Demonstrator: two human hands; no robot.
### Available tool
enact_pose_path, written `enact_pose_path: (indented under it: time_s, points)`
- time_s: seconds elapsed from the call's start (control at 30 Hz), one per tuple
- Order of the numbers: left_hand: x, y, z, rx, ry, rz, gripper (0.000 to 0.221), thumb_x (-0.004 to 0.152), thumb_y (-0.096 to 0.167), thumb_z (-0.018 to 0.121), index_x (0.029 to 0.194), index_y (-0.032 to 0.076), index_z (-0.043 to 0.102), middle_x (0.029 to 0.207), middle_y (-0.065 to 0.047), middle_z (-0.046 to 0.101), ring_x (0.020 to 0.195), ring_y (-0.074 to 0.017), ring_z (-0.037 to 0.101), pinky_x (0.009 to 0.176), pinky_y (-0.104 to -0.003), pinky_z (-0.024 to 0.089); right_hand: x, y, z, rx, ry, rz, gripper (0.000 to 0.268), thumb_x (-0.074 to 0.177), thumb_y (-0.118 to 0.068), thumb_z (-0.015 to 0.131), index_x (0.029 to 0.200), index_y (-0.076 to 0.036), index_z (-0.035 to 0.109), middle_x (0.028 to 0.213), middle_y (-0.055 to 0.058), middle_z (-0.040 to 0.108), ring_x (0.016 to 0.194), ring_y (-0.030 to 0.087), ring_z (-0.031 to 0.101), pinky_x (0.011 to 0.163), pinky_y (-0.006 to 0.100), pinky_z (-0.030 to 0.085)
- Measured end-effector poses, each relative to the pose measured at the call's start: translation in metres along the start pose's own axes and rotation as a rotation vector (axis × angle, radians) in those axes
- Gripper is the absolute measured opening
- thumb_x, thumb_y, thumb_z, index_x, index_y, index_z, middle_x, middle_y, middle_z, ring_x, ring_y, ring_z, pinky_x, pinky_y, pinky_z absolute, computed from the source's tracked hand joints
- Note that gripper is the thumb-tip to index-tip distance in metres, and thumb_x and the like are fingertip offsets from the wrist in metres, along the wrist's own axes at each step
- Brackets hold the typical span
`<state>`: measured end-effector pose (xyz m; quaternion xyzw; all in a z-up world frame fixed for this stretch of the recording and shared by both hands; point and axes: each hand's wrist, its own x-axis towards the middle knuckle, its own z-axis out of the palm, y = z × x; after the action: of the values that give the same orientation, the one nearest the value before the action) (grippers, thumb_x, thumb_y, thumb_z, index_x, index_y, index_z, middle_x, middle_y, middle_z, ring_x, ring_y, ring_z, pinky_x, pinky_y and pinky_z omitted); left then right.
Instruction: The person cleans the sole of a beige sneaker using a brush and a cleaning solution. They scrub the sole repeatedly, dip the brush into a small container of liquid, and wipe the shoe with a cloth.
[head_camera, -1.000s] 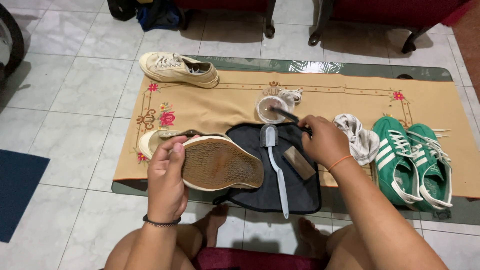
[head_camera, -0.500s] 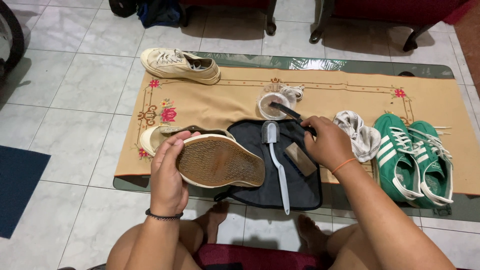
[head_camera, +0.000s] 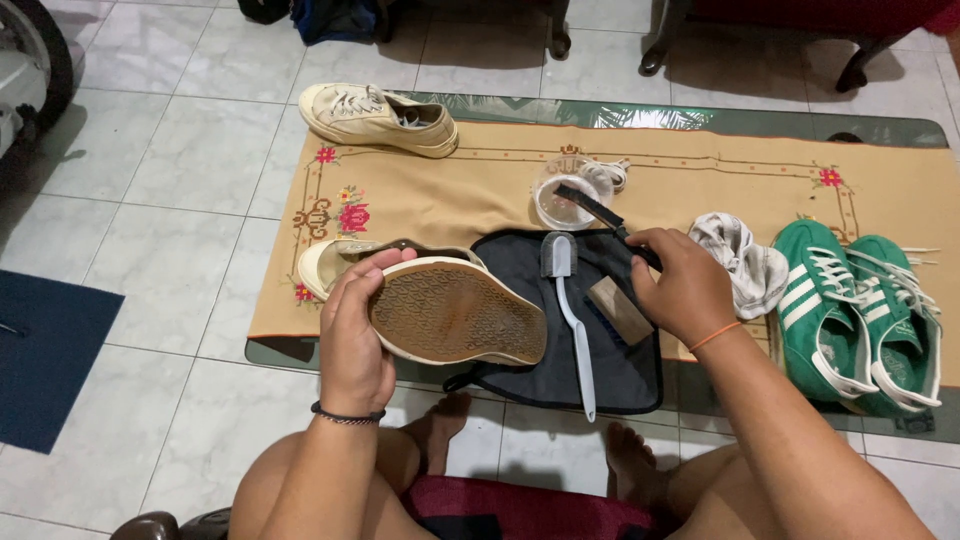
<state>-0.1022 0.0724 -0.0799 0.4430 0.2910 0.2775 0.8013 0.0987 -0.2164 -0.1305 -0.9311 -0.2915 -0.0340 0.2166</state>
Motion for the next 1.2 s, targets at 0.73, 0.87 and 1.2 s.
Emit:
enact_pose_path:
  time_s: [0.73, 0.87, 1.2]
  points:
    - [0.003, -0.002, 0.001, -0.067, -0.024, 0.003, 0.033, 0.093, 0.017, 0.05, 0.112, -0.006, 0.064, 0.109, -0.023, 0.072, 0.079, -0.0262, 0.074, 0.065, -0.036, 0.065, 0.008, -0.017, 0.001, -0.002, -0.052, 0.077, 0.024, 0.093, -0.023, 0.062, 0.115, -0.02, 0.07, 0.1, 0.01, 0.071, 0.104, 0.034, 0.068, 0.091, 0.046, 0.054]
    - [0.004, -0.002, 0.002, -0.052, -0.028, 0.005, 0.033, 0.093, 0.017, 0.05, 0.112, -0.005, 0.064, 0.109, -0.023, 0.072, 0.078, -0.0265, 0.074, 0.064, -0.036, 0.065, 0.006, -0.017, -0.005, -0.04, -0.123, 0.078, 0.022, 0.094, -0.019, 0.059, 0.113, -0.018, 0.07, 0.099, 0.013, 0.071, 0.104, 0.036, 0.068, 0.092, 0.047, 0.053]
    - [0.003, -0.003, 0.002, -0.063, -0.016, 0.01, 0.032, 0.094, 0.019, 0.05, 0.11, -0.005, 0.064, 0.107, -0.022, 0.073, 0.077, -0.0261, 0.074, 0.063, -0.035, 0.065, 0.006, -0.022, -0.008, -0.075, -0.062, 0.116, 0.023, 0.101, -0.021, 0.05, 0.119, -0.019, 0.064, 0.1, 0.015, 0.067, 0.106, 0.035, 0.067, 0.092, 0.047, 0.053]
